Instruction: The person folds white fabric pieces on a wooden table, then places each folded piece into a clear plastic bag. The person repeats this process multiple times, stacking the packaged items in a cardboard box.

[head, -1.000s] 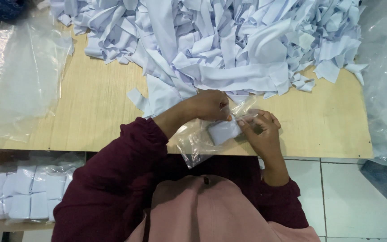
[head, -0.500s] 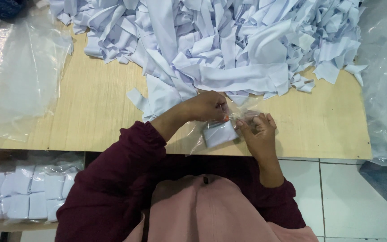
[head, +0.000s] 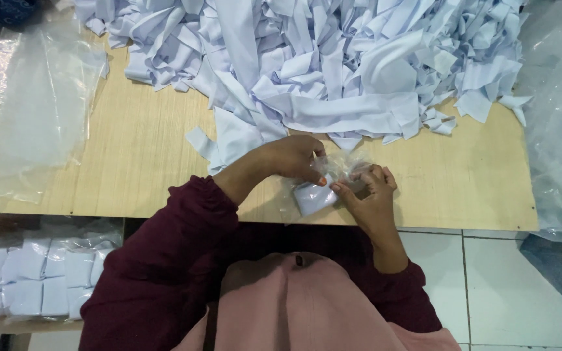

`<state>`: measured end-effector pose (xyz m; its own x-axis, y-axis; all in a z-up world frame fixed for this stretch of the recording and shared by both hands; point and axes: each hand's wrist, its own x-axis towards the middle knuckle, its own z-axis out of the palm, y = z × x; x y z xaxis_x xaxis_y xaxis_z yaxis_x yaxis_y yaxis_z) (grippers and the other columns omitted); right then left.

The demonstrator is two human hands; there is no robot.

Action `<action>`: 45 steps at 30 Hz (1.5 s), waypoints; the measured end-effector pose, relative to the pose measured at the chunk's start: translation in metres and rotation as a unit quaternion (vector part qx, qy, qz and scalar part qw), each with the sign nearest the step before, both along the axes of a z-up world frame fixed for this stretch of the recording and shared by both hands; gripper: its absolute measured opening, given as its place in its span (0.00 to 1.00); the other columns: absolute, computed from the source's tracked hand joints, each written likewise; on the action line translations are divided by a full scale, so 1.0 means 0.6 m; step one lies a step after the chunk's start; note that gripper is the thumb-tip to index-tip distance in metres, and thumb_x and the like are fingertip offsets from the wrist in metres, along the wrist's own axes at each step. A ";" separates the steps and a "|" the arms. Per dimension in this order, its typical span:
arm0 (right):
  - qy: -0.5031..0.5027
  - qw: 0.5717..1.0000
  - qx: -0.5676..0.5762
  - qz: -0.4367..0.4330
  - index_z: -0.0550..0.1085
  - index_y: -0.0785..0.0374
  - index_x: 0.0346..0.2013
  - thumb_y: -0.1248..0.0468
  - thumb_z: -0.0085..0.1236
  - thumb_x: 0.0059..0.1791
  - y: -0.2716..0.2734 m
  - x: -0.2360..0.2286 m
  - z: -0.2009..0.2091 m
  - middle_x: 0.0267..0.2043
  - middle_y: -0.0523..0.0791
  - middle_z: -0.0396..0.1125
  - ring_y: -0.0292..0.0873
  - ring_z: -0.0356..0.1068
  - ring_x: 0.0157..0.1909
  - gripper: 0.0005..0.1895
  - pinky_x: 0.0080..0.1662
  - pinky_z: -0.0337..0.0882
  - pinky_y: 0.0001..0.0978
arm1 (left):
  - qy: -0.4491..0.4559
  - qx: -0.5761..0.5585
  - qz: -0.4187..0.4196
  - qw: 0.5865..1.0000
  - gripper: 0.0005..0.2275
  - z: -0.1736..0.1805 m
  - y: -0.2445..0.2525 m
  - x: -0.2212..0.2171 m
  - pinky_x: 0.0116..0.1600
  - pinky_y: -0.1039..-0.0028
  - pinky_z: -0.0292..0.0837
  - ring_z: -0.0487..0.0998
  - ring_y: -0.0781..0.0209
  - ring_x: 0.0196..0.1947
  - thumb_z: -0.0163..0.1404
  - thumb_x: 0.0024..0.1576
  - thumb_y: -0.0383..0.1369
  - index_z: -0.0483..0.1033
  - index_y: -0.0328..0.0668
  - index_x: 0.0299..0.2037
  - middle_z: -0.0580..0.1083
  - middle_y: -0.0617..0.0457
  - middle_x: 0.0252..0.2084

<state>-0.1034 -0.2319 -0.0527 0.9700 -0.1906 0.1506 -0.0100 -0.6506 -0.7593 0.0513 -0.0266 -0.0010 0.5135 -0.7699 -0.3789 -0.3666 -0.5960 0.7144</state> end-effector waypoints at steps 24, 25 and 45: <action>-0.102 0.989 0.102 -0.022 0.69 0.64 0.34 0.57 0.79 0.39 0.011 -0.012 -0.010 0.39 0.54 0.66 0.59 0.69 0.53 0.25 0.65 0.58 0.49 | 0.013 -0.153 0.144 0.978 0.18 -0.022 -0.010 -0.061 0.44 0.63 0.76 0.84 0.51 0.37 0.63 0.48 0.40 0.77 0.50 0.48 0.80 0.53 0.29; -0.103 0.989 0.102 -0.022 0.69 0.64 0.34 0.57 0.79 0.39 0.004 -0.009 -0.021 0.39 0.54 0.66 0.59 0.69 0.53 0.25 0.65 0.58 0.49 | 0.012 -0.153 0.144 0.978 0.18 -0.024 -0.010 -0.054 0.44 0.63 0.76 0.84 0.51 0.37 0.63 0.48 0.40 0.77 0.50 0.48 0.80 0.53 0.29; -0.122 0.992 -0.013 -0.004 0.70 0.58 0.39 0.52 0.59 0.51 0.025 -0.011 0.010 0.40 0.39 0.68 0.38 0.69 0.49 0.14 0.70 0.48 0.43 | -0.539 -0.119 0.181 0.814 0.24 -0.039 -0.020 -0.292 0.70 0.53 0.64 0.70 0.42 0.64 0.34 0.70 0.46 0.70 0.32 0.63 0.70 0.40 0.63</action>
<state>-0.1101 -0.2168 -0.0466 0.9022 -0.1917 0.3863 0.1667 -0.6711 -0.7224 -0.1239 -0.0388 -0.0242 0.6580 -0.4801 0.5801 -0.6882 -0.6962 0.2043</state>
